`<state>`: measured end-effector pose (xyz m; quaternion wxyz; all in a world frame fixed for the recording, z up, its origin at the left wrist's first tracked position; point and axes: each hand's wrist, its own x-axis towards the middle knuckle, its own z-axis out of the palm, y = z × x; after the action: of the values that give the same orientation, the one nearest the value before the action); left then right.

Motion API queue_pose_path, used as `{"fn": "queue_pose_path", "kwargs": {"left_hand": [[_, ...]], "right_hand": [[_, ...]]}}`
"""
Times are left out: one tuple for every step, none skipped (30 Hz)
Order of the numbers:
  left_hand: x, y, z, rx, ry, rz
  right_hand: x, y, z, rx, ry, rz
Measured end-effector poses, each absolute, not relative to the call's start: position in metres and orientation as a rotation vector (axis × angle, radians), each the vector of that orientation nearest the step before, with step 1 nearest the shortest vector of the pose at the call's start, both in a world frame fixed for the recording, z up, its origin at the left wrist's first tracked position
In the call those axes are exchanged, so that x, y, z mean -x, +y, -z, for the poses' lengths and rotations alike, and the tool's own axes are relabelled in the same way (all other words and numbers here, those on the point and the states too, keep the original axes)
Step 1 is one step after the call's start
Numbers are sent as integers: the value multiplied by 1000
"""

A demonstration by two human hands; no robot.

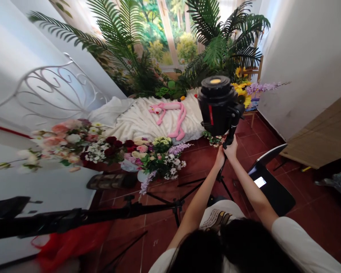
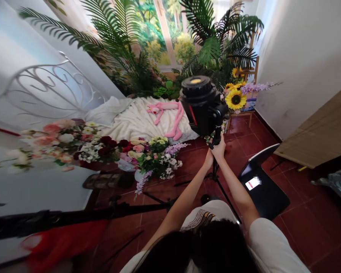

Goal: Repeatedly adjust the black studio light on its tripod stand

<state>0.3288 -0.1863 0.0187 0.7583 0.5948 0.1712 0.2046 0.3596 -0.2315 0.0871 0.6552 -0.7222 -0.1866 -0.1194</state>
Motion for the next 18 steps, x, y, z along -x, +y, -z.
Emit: {"fn": "queue_pose_path", "kwargs": {"left_hand": [[-328,-186,-17,-1303,359,-443],[-328,-186,-16,-1308,347,-438],[-329,-186,-14,-1313,344,-432],[-329,-186,-12,-1319,347,-424],[-329,-186,-10,-1324,351,-416],[-329,-186,-9,-1328,353,-409],[-329,-185,-8,-1332,350,-404],[-329,-185,-7,-1334,344,-401],[-329,-185,-7,-1335,339,-397],[-329,-185,-7,-1334,339,-394],[-329,-185,-7,-1332,346,-388],[-329,-185,-7,-1328,359,-384],[-330,-186,-7,-1322,371,-382],[-330,-186,-7,-1315,380,-381],[-331,-186,-7,-1309,381,-383],[-331,-186,-7,-1305,373,-386],[-332,-187,-7,-1303,360,-391],[-332,-187,-6,-1303,345,-396]], "right_hand": [[-361,-231,-89,1629,-427,291],[-362,-230,-90,1626,-432,296],[-362,-231,-90,1628,-439,281],[-362,-231,-89,1629,-444,254],[-362,-232,-88,1627,-448,227],[-361,-232,-86,1621,-451,207],[-361,-233,-84,1612,-454,198],[-361,-233,-83,1600,-456,201],[-362,-233,-83,1587,-458,214],[-363,-233,-83,1575,-461,229],[-364,-233,-84,1567,-470,236],[-364,-233,-85,1562,-481,238],[-364,-233,-85,1561,-494,232],[-364,-233,-85,1562,-503,224],[-364,-233,-84,1565,-509,216],[-364,-233,-83,1569,-511,212],[-363,-233,-82,1573,-505,216],[-363,-232,-81,1578,-497,226]]}}
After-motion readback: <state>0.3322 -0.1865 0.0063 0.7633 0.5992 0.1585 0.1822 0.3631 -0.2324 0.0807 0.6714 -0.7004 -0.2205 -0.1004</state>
